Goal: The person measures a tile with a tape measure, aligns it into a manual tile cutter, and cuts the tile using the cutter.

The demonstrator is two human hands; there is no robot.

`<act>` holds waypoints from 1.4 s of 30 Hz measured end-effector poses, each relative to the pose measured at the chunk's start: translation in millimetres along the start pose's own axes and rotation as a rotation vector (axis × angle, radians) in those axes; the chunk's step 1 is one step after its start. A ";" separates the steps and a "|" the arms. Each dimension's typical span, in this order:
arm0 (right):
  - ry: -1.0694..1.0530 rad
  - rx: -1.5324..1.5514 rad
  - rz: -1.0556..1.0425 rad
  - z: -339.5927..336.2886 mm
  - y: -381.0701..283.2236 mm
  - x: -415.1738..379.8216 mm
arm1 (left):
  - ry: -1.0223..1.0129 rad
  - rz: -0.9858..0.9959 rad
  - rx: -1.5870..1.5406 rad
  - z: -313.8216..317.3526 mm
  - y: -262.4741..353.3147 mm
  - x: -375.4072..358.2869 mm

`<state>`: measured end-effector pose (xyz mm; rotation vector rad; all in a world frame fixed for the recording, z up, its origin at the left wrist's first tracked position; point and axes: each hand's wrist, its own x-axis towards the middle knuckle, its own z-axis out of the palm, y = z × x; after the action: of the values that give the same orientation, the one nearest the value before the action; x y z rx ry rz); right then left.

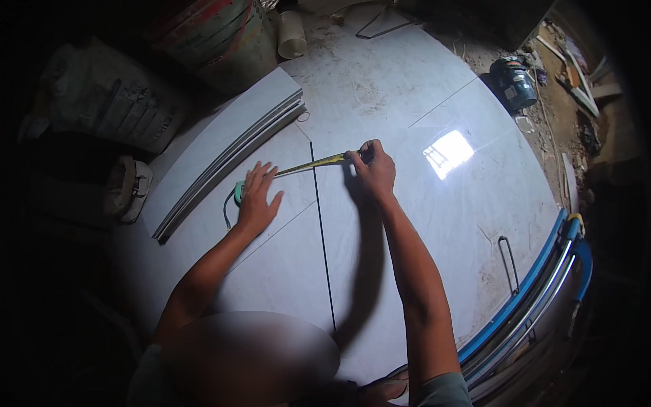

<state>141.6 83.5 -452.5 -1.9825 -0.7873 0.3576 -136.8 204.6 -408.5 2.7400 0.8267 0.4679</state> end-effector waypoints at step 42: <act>0.150 -0.282 -0.391 23.3 -1.1 24.1 | -0.169 -0.204 -0.252 75.9 -24.4 127.2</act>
<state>146.7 115.3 -461.9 -2.0231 -1.1488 -0.1380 -20.5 286.5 -456.5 2.3958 0.9223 0.2739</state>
